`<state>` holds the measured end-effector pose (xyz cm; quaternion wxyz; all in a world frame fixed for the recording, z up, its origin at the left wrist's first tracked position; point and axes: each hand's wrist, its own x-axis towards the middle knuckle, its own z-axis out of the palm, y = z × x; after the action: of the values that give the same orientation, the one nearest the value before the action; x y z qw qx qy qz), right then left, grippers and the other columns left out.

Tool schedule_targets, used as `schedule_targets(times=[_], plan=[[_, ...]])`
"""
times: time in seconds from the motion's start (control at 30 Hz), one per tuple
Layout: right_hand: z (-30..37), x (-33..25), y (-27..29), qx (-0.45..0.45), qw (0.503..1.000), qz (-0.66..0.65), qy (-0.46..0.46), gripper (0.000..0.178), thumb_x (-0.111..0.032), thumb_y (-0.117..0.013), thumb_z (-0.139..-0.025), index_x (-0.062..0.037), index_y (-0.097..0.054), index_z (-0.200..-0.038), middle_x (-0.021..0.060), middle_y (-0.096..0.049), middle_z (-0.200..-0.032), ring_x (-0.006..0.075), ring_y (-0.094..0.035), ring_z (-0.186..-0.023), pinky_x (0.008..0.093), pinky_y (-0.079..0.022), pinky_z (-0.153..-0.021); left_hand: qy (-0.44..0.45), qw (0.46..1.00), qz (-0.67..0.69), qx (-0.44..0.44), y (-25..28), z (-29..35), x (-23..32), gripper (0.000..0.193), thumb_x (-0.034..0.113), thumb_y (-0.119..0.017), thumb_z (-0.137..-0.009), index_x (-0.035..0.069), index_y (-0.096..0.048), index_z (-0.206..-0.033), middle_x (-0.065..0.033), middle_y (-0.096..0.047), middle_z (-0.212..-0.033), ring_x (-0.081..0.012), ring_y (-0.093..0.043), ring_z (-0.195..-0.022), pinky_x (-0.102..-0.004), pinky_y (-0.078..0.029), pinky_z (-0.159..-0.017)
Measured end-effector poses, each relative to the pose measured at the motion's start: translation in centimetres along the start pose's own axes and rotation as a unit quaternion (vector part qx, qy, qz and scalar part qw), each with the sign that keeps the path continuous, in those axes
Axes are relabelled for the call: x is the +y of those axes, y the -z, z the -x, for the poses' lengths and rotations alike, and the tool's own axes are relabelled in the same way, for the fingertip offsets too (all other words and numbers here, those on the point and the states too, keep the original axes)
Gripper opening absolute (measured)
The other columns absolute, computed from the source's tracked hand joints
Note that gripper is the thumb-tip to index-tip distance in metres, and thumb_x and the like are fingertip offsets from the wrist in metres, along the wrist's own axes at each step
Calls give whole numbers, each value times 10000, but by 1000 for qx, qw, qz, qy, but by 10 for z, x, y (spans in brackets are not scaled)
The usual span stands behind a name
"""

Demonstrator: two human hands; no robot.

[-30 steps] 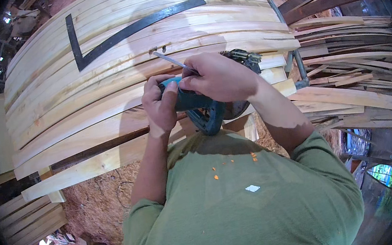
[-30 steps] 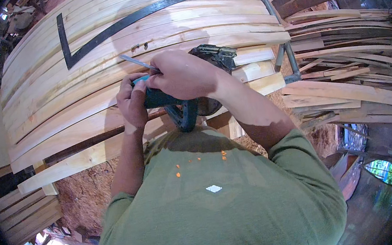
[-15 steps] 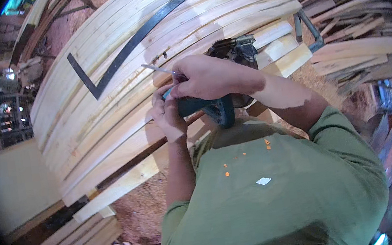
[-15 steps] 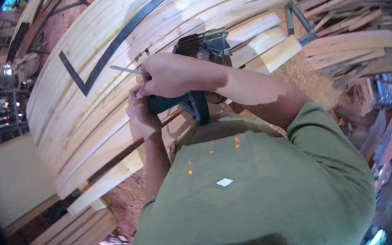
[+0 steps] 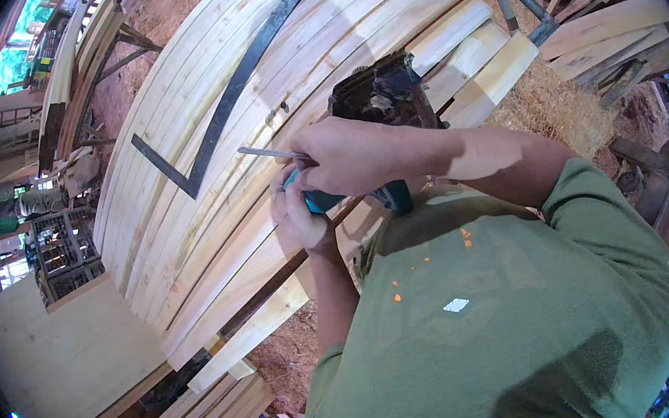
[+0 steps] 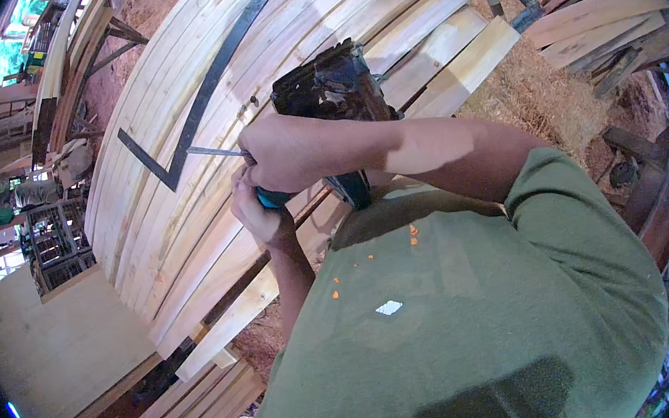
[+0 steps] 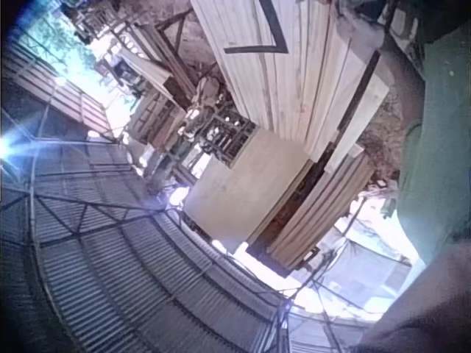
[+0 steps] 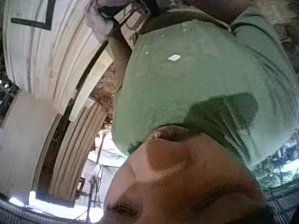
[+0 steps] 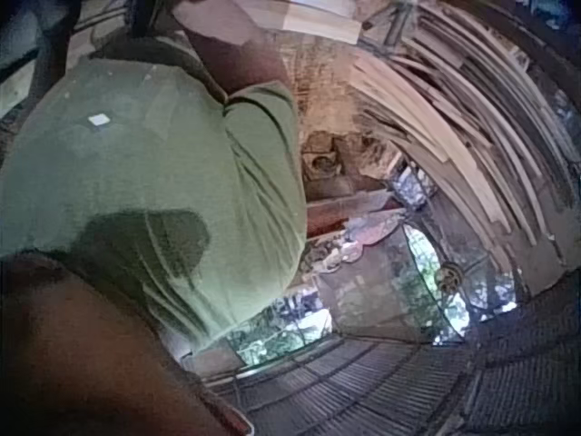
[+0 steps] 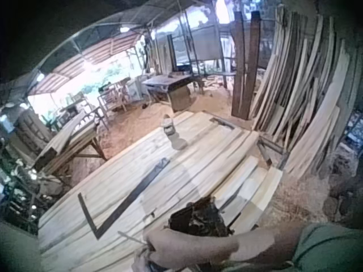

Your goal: Maintaining and adjusting a circular saw in a workshop using a spoon and small metal pieces.

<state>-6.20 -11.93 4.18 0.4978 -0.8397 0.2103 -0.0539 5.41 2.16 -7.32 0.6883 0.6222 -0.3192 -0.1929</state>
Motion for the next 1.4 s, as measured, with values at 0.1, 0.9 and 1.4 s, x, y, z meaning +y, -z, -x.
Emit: schedule_targets(times=[0.1, 0.9, 1.4], plan=[[8, -8, 6, -3, 998, -65, -16, 240, -192, -694, -945, 43, -693, -995, 208, -722, -857, 273, -723, -761, 389, -559, -724, 5, 1000, 20, 5, 1, 0, -1, 392, 220, -520, -983, -122, -702, -1040, -217, -692, -1128, -264, -669, -1020, -374, -509, -920], [12, -4, 6, -10, 998, 8, 56, 206, -132, -624, -976, 48, -677, -1060, 253, -715, -902, 436, -711, -883, 469, -558, -788, 12, 999, 40, 12, -2, 1, 0, 367, 197, -518, -974, -112, -685, -1081, -168, -702, -1044, -234, -663, -985, -346, -502, -901], [25, 7, -19, 90, 948, 217, 217, 206, -147, -667, -938, -4, -555, -1037, 187, -662, -836, 375, -706, -787, 443, -578, -685, 17, 998, 63, -8, 4, 3, -12, 406, 297, -600, -990, -64, -656, -1168, -125, -674, -1084, -195, -632, -1008, -348, -504, -900]])
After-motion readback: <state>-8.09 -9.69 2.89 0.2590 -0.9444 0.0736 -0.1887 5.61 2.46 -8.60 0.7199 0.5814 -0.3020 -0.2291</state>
